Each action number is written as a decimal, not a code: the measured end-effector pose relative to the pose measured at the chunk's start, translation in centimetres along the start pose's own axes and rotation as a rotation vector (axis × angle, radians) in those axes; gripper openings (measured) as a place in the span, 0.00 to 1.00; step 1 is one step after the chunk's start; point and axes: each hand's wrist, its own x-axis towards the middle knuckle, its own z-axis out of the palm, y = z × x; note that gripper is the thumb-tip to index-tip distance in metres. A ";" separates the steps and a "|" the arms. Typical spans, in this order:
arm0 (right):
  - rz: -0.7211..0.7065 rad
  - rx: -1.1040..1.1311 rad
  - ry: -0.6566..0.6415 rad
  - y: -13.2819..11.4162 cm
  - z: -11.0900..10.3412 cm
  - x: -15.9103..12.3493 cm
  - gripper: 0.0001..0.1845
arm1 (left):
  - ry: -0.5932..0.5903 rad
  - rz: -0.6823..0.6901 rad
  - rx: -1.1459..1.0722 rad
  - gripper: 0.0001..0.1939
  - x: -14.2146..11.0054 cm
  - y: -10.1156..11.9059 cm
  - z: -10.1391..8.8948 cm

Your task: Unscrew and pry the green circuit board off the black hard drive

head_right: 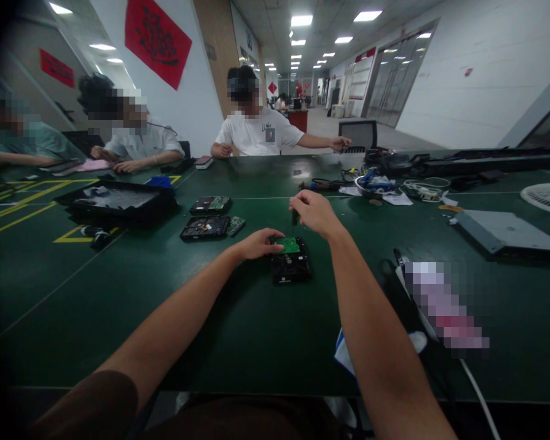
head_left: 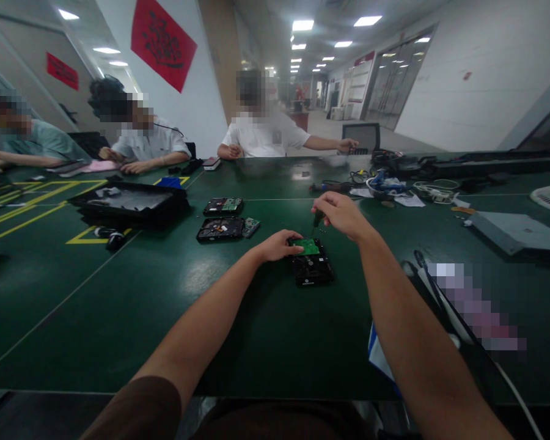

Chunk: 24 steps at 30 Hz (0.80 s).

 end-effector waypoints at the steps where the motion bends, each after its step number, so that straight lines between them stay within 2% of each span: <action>1: -0.006 0.025 -0.023 0.0 0.0 0.0 0.16 | -0.002 0.005 -0.004 0.29 0.0 0.0 0.0; 8: -0.018 0.068 -0.093 0.1 0.2 0.0 0.17 | -0.015 -0.009 -0.028 0.30 0.0 0.2 0.1; 13: -0.041 -0.138 0.027 0.4 0.1 0.2 0.18 | -0.010 -0.005 -0.026 0.30 0.1 -0.1 0.1; 17: -0.053 -0.138 0.077 0.7 0.2 0.4 0.15 | -0.006 -0.003 -0.017 0.31 0.2 -0.2 0.2; 24: -0.124 -0.086 -0.001 0.5 0.0 0.1 0.19 | -0.007 0.012 -0.043 0.30 0.0 -0.2 0.1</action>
